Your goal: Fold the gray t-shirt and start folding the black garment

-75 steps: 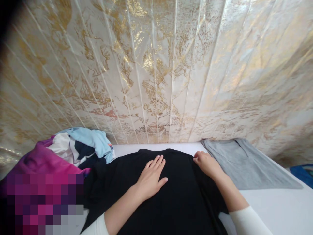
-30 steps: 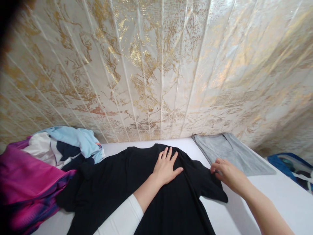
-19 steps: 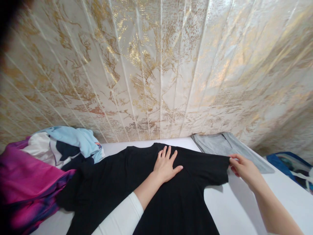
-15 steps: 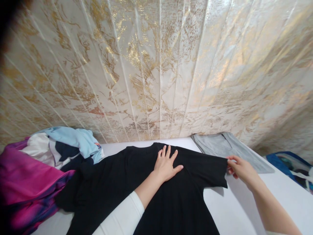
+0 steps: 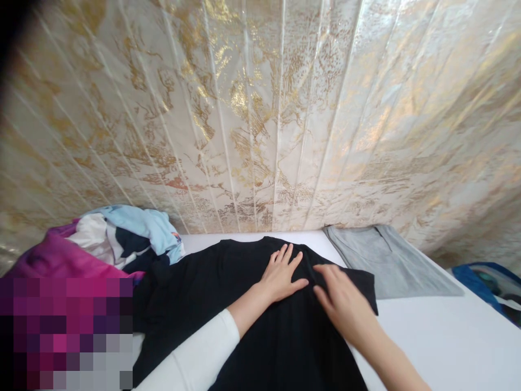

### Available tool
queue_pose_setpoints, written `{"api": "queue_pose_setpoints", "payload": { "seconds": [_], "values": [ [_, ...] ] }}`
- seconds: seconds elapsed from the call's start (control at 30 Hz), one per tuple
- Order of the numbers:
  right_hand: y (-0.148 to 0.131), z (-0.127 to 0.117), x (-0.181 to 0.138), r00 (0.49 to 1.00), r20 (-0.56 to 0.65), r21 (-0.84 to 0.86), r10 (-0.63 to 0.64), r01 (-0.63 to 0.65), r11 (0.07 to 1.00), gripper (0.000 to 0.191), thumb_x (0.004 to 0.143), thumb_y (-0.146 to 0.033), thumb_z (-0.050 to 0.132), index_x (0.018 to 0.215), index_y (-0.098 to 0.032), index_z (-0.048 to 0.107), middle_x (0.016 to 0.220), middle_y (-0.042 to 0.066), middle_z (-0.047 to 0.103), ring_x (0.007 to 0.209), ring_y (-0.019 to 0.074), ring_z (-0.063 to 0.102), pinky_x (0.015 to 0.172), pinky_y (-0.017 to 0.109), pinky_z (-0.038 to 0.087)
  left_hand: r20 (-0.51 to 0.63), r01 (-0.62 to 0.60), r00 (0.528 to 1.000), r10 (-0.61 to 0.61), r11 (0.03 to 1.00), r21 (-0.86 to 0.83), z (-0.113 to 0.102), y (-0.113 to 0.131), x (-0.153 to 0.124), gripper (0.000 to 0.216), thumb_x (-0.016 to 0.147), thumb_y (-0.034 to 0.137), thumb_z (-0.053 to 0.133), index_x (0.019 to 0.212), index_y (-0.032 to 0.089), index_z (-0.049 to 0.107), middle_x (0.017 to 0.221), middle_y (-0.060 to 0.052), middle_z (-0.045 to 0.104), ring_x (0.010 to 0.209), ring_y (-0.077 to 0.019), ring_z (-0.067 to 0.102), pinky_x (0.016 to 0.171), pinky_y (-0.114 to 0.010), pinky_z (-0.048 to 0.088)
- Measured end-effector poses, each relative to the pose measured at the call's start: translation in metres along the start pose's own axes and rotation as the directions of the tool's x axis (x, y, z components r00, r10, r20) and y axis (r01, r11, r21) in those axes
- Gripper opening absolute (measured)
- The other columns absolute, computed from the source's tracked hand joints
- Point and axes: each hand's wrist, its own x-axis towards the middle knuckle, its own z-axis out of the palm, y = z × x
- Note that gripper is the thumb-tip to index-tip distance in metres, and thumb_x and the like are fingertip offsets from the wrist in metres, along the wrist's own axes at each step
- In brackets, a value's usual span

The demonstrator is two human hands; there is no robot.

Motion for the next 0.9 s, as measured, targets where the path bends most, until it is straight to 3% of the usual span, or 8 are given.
{"api": "queue_pose_setpoints", "payload": {
  "seconds": [0.13,0.23,0.33,0.4,0.5,0.7,0.8,0.9],
  "values": [
    [-0.038,0.045,-0.023,0.986,0.122,0.033,-0.114,0.111,0.993,0.047,0.093,-0.043,0.037,0.135,-0.023,0.045,0.144,0.011,0.046,0.132,0.0253,0.043,0.101,0.045,0.043,-0.024,0.037,0.999,-0.036,0.999,0.032,-0.022,-0.02,-0.096,0.066,0.095,0.053,0.037,0.149,0.016,0.025,0.157,-0.012,0.015,0.145,-0.0246,0.013,0.113,-0.043,0.024],
    [-0.031,0.063,-0.032,0.993,0.109,-0.077,-0.054,0.062,0.995,0.059,0.092,-0.056,0.037,0.14,-0.022,0.043,0.149,0.01,0.039,0.139,0.0292,0.03,0.107,0.052,0.034,-0.066,0.242,0.97,-0.234,0.956,0.163,-0.037,-0.057,-0.18,0.065,0.096,0.054,0.032,0.149,0.016,0.025,0.155,-0.013,0.019,0.143,-0.0286,0.017,0.11,-0.048,0.029],
    [-0.021,0.07,-0.03,0.997,0.074,-0.167,-0.022,0.034,0.985,0.065,0.09,-0.062,0.035,0.142,-0.024,0.042,0.152,0.008,0.035,0.141,0.0306,0.025,0.11,0.053,0.028,-0.138,0.37,0.929,-0.344,0.886,0.281,-0.05,-0.096,-0.225,0.066,0.094,0.058,0.033,0.146,0.016,0.033,0.153,-0.015,0.027,0.142,-0.0319,0.022,0.108,-0.051,0.029],
    [-0.018,0.071,-0.021,0.997,0.078,-0.202,-0.006,0.022,0.979,0.067,0.09,-0.063,0.032,0.143,-0.024,0.041,0.153,0.007,0.032,0.141,0.0306,0.024,0.11,0.052,0.026,-0.134,0.384,0.923,-0.36,0.87,0.308,-0.054,-0.113,-0.223,0.066,0.094,0.058,0.032,0.146,0.017,0.033,0.153,-0.015,0.025,0.141,-0.0318,0.025,0.108,-0.05,0.03],
    [-0.014,0.07,0.007,0.992,0.117,-0.23,0.04,-0.012,0.973,0.066,0.092,-0.061,0.029,0.144,-0.022,0.039,0.154,0.006,0.03,0.142,0.0302,0.023,0.111,0.05,0.026,-0.106,0.405,0.914,-0.392,0.865,0.297,-0.059,-0.127,-0.186,0.065,0.095,0.055,0.036,0.146,0.015,0.033,0.154,-0.016,0.023,0.138,-0.0329,0.03,0.108,-0.049,0.03],
    [-0.019,0.049,0.056,0.988,0.145,-0.22,0.05,-0.017,0.975,0.059,0.093,-0.046,0.035,0.143,-0.016,0.04,0.153,0.011,0.03,0.143,0.0318,0.018,0.111,0.051,0.023,-0.099,0.422,0.906,-0.411,0.872,0.247,-0.072,-0.121,-0.112,0.05,0.098,0.033,0.034,0.142,0.009,0.037,0.15,-0.019,0.031,0.139,-0.0296,0.03,0.107,-0.043,0.033],
    [-0.042,0.034,0.02,0.989,0.108,-0.135,-0.099,0.114,0.984,0.058,0.093,-0.038,0.037,0.146,-0.016,0.033,0.155,0.011,0.026,0.144,0.027,0.016,0.112,0.048,0.023,-0.097,0.338,0.941,-0.324,0.911,0.235,-0.073,-0.094,-0.126,0.049,0.097,0.027,0.034,0.144,0.014,0.034,0.155,-0.012,0.021,0.143,-0.0248,0.021,0.111,-0.04,0.027],
    [-0.062,0.025,-0.051,0.953,0.187,0.01,-0.237,0.239,0.971,0.057,0.096,-0.043,0.034,0.149,-0.025,0.026,0.156,0.007,0.025,0.143,0.0231,0.021,0.111,0.048,0.027,-0.059,0.217,0.976,-0.21,0.959,0.183,-0.063,-0.06,-0.176,0.048,0.1,0.036,0.029,0.145,0.02,0.034,0.155,-0.007,0.023,0.143,-0.02,0.02,0.112,-0.038,0.025]
  ]
}}
